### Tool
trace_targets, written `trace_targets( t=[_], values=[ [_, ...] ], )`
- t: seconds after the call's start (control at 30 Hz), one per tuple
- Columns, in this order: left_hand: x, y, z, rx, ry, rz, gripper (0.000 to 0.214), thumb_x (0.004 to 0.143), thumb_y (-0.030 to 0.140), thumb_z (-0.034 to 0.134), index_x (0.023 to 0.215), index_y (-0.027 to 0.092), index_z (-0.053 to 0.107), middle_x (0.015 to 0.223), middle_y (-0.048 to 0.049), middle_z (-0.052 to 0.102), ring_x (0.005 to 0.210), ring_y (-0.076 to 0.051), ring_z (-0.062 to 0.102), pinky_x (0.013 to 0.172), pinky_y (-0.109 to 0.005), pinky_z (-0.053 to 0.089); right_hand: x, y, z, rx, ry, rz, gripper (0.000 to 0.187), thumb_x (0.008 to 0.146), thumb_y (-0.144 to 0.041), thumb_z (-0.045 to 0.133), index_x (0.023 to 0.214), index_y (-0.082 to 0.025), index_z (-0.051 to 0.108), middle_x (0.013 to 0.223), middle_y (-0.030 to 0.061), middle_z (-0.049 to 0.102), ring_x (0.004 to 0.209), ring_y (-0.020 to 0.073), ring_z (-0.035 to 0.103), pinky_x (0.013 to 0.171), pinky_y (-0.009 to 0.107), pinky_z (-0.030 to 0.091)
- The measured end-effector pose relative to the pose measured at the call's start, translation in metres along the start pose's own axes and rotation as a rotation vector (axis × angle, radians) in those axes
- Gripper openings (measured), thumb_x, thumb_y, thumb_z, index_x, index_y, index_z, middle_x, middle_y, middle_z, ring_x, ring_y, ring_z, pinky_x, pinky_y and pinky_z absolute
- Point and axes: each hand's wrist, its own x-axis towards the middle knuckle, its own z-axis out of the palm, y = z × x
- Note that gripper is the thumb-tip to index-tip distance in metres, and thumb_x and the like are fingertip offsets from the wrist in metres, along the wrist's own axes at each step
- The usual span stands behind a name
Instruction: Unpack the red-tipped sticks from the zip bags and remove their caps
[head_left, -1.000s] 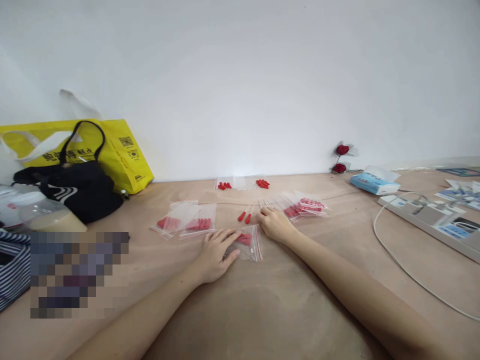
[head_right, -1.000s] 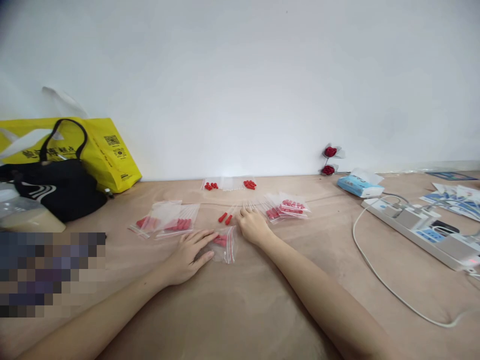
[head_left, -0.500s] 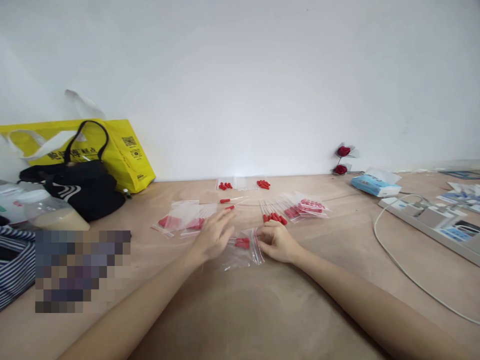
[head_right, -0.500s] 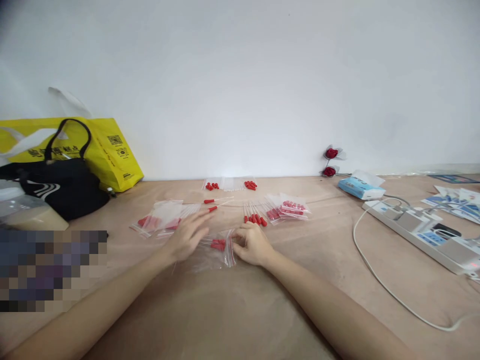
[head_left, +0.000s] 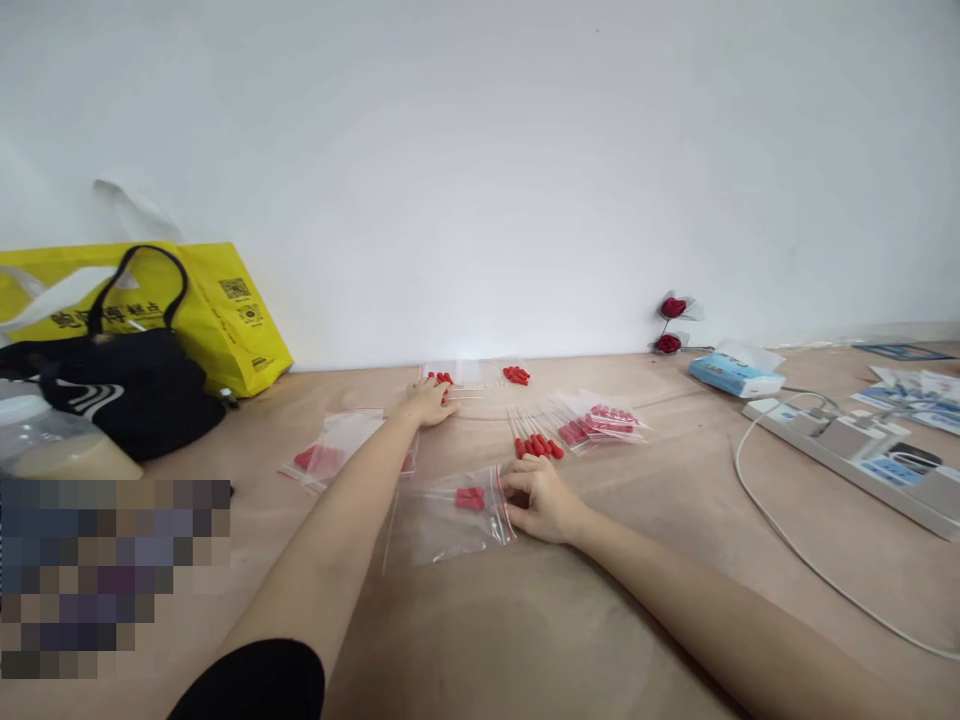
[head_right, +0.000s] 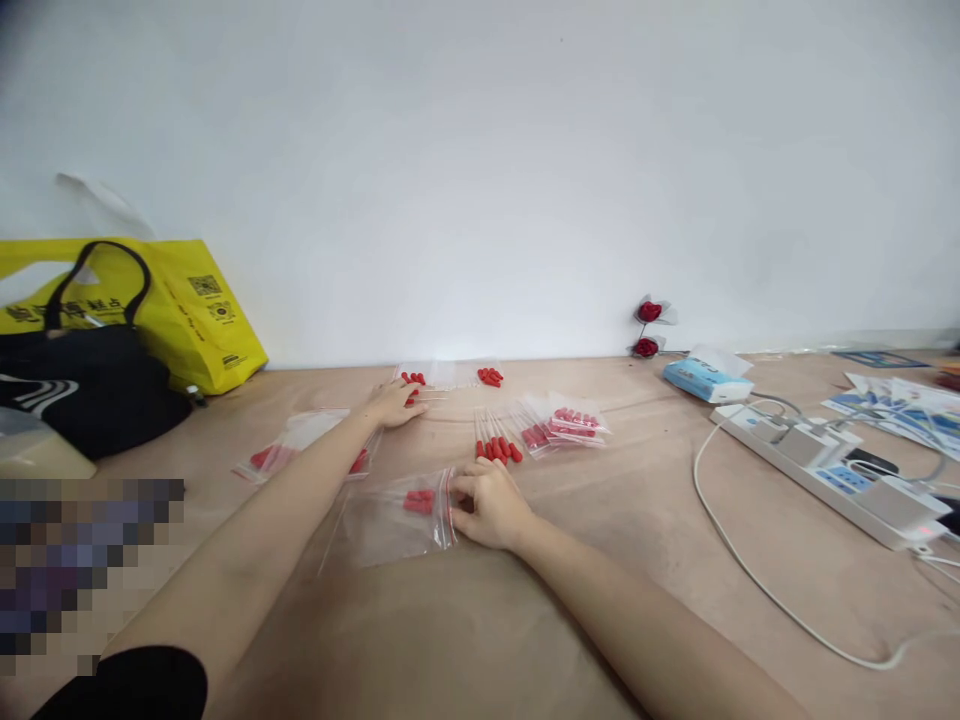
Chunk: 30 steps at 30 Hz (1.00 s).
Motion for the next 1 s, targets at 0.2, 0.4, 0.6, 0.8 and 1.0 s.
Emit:
trace_targets(
  t=[0.2,0.4,0.6,0.8,1.0],
  values=[
    [0.01,0.008,0.004,0.03,0.037,-0.018,0.035,0.08,0.042,0.043,0.098,0.015,0.055,0.116,-0.0158,0.045,0.114,-0.032,0.035,0.092,-0.046,0.027,0.0,0.001,0.002,0.007,-0.002,0.001,0.009,0.074,-0.027,0.058,0.071,-0.018,0.06,0.071,0.0012,0.058,0.068,0.0129,0.049,0.066,0.025,0.035],
    [0.009,0.011,-0.002,-0.041,-0.071,0.001,0.029,0.084,0.033,0.048,0.107,0.015,0.051,0.114,-0.0093,0.05,0.102,-0.022,0.049,0.086,-0.043,0.041,0.0,0.002,0.002,0.02,-0.007,-0.026,0.01,0.074,-0.027,0.058,0.072,-0.018,0.06,0.071,0.0014,0.057,0.068,0.0131,0.048,0.066,0.025,0.036],
    [0.001,0.034,-0.012,-0.198,-0.301,-0.1,0.029,0.085,0.031,0.048,0.109,0.015,0.05,0.11,-0.0074,0.052,0.094,-0.019,0.054,0.078,-0.038,0.047,0.0,0.004,0.002,0.036,-0.01,-0.032,0.012,0.075,-0.028,0.057,0.072,-0.017,0.061,0.071,0.002,0.057,0.068,0.013,0.048,0.065,0.025,0.036],
    [-0.016,0.08,-0.005,-0.425,-0.437,-0.241,0.03,0.084,0.032,0.049,0.109,0.014,0.051,0.109,-0.0068,0.053,0.093,-0.02,0.054,0.078,-0.038,0.047,0.0,0.005,0.003,0.012,-0.008,-0.045,0.011,0.075,-0.027,0.058,0.073,-0.017,0.061,0.071,0.0019,0.057,0.068,0.013,0.05,0.065,0.025,0.037],
    [-0.022,0.115,0.012,-0.637,-0.394,-0.28,0.032,0.083,0.031,0.05,0.11,0.014,0.05,0.111,-0.0072,0.052,0.093,-0.02,0.054,0.077,-0.038,0.048,-0.002,0.005,0.005,-0.018,0.014,-0.051,0.011,0.076,-0.028,0.057,0.078,-0.019,0.063,0.071,0.0019,0.057,0.069,0.0135,0.051,0.066,0.025,0.037]
  ],
)
